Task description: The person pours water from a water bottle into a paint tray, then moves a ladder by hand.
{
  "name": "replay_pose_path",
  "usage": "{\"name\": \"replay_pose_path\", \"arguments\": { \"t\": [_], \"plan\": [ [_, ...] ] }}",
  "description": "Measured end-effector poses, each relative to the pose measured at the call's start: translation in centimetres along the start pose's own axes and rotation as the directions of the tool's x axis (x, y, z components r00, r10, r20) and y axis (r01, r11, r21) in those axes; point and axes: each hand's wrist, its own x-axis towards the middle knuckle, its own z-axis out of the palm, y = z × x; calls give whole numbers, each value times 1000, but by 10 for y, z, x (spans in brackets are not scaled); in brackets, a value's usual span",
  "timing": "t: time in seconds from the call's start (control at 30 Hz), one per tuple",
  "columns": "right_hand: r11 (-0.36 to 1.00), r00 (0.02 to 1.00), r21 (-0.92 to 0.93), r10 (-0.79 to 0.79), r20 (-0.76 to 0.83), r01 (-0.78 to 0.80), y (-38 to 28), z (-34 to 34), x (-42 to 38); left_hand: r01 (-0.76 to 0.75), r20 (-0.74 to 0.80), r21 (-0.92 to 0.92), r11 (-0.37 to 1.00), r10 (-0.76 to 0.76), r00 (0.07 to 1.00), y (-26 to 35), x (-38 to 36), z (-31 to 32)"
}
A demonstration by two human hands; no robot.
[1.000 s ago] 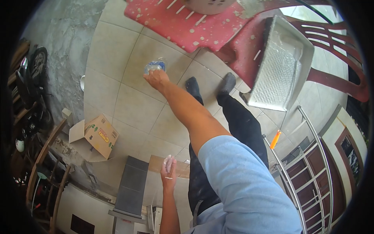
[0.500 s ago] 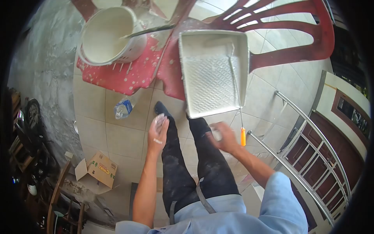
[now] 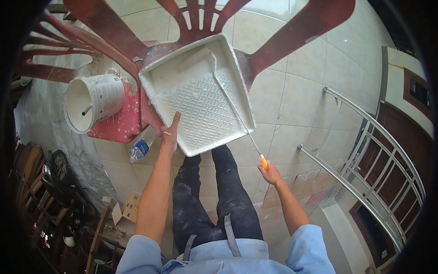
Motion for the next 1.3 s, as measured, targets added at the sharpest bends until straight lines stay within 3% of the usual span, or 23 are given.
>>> {"name": "replay_pose_path", "arguments": {
  "t": [0.2,0.3,0.5,0.7,0.8,0.93,1.03,1.23,1.3],
  "plan": [
    [988,994,124,-84,-64,91,-24,1,-84,19,-94,-13,1000,-20,995,-5,-7,5],
    [987,974,88,-113,-194,132,-58,-13,-150,-20,-90,15,1000,22,996,-5,-35,2],
    [980,948,166,-49,-315,106,-51,0,-278,-32,9,4,999,32,999,-6,-109,-18],
    [962,902,227,-40,-431,150,-54,35,-400,-141,209,0,990,138,968,29,-201,-32],
    [930,860,298,-38,-510,217,-47,74,-446,-252,238,-1,968,245,940,45,-243,-39],
    [884,847,408,25,-531,229,-55,126,-483,-301,240,178,937,255,937,60,-285,-57],
    [834,857,492,47,-513,248,-64,158,-494,-396,272,162,904,345,898,55,-308,-68],
    [872,825,437,72,-561,220,-56,174,-546,-330,295,361,872,229,928,51,-338,-80],
    [868,838,460,105,-536,186,-38,172,-561,-383,309,309,870,289,906,43,-351,-77]
  ]
}}
